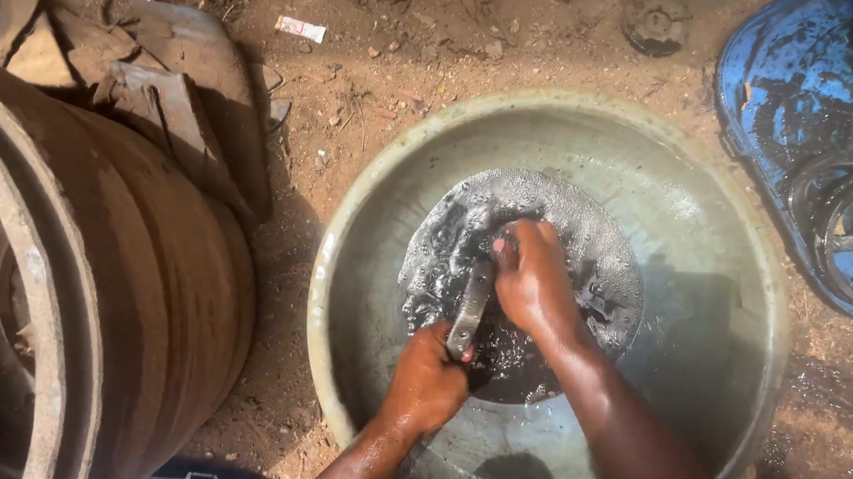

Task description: Cleaning a large tapered roller bearing and other engine components with solvent.

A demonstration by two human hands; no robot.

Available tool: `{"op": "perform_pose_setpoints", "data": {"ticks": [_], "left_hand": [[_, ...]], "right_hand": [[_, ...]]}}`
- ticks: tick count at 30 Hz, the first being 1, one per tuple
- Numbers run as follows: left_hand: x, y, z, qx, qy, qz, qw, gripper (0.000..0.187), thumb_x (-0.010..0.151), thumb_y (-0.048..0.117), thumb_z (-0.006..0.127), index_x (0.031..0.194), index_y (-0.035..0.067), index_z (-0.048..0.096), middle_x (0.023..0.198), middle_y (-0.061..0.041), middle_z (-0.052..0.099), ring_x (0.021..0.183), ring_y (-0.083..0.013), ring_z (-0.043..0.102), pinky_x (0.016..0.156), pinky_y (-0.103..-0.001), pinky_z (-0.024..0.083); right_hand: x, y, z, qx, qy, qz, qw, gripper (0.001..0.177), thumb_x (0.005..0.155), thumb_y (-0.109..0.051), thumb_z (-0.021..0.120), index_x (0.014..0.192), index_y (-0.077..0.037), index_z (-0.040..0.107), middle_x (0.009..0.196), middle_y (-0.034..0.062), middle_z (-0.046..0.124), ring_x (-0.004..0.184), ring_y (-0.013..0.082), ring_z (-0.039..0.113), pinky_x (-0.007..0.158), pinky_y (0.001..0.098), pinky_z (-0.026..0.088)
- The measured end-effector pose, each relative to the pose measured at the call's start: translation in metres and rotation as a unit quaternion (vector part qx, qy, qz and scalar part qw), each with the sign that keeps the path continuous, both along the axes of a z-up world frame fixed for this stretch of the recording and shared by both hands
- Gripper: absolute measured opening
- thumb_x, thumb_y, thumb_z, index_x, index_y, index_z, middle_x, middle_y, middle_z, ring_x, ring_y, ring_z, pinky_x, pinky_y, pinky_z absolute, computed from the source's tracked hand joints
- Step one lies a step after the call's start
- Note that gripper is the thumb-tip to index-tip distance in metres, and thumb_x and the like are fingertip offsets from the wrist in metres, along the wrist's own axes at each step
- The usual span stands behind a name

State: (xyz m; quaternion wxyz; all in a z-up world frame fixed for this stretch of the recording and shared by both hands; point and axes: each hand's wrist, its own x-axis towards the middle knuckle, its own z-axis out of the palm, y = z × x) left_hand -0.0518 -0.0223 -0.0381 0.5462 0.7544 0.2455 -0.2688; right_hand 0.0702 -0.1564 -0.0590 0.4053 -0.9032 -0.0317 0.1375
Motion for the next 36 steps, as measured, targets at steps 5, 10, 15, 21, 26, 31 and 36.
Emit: {"op": "perform_pose_setpoints", "data": {"ticks": [5,10,15,21,26,31,36], "left_hand": [[0.015,0.012,0.007,-0.14,-0.015,0.167,0.976,0.019,0.077,0.004,0.078,0.086,0.003,0.062,0.081,-0.003,0.069,0.076,-0.0133,0.063,0.07,-0.03,0.054],[0.059,0.021,0.053,-0.148,0.059,0.284,0.946,0.038,0.094,0.036,0.058,0.123,0.012,0.056,0.087,-0.005,0.072,0.075,-0.0149,0.069,0.068,-0.03,0.055],[0.046,0.035,0.005,-0.186,0.012,0.32,0.929,0.057,0.105,0.043,0.048,0.15,0.008,0.053,0.111,-0.01,0.068,0.094,-0.0134,0.064,0.082,-0.029,0.051],[0.062,0.03,0.045,-0.237,0.092,0.282,0.925,0.083,0.08,0.013,0.058,0.158,0.025,0.035,0.118,-0.014,0.068,0.093,-0.02,0.065,0.081,-0.034,0.054],[0.062,0.032,0.046,-0.287,0.134,0.28,0.906,0.085,0.075,0.013,0.056,0.157,0.031,0.044,0.113,-0.013,0.064,0.088,-0.0207,0.062,0.075,-0.036,0.053],[0.045,0.038,0.023,-0.341,0.124,0.331,0.871,0.073,0.08,0.017,0.054,0.152,0.017,0.046,0.118,-0.013,0.061,0.094,-0.0234,0.061,0.075,-0.044,0.055],[0.025,0.042,0.025,-0.515,0.023,0.327,0.792,0.074,0.081,0.019,0.052,0.154,0.012,0.04,0.146,-0.013,0.056,0.125,-0.0272,0.057,0.093,-0.055,0.055]], "right_hand": [[-0.033,-0.011,0.025,-0.133,-0.105,0.181,0.969,0.049,0.073,-0.002,0.075,0.119,0.0,0.058,0.121,0.0237,0.055,0.113,0.0442,0.053,0.093,0.0563,0.045],[-0.071,-0.009,0.033,-0.205,0.072,0.224,0.95,0.052,0.072,-0.007,0.078,0.119,-0.005,0.056,0.123,0.0191,0.053,0.117,0.0407,0.052,0.094,0.0507,0.049],[-0.078,-0.005,0.034,-0.17,0.171,0.21,0.947,0.047,0.079,-0.012,0.079,0.122,-0.009,0.06,0.121,0.016,0.059,0.116,0.0365,0.058,0.098,0.046,0.049],[-0.061,0.001,0.047,-0.007,0.149,0.058,0.987,0.04,0.082,-0.014,0.075,0.119,-0.01,0.064,0.113,0.0165,0.064,0.107,0.0344,0.066,0.092,0.0435,0.052],[-0.054,-0.01,0.045,-0.13,-0.038,0.186,0.973,0.05,0.074,-0.01,0.074,0.122,-0.003,0.062,0.116,0.0216,0.059,0.108,0.0427,0.059,0.089,0.0479,0.05],[-0.057,-0.031,0.047,-0.226,0.049,0.256,0.938,0.048,0.076,-0.01,0.074,0.122,-0.009,0.06,0.116,0.0149,0.058,0.116,0.0362,0.057,0.099,0.0468,0.049],[-0.066,-0.039,0.057,-0.234,0.14,0.278,0.921,0.061,0.078,-0.004,0.07,0.136,-0.013,0.051,0.122,0.01,0.057,0.115,0.0338,0.057,0.101,0.047,0.048]]}}
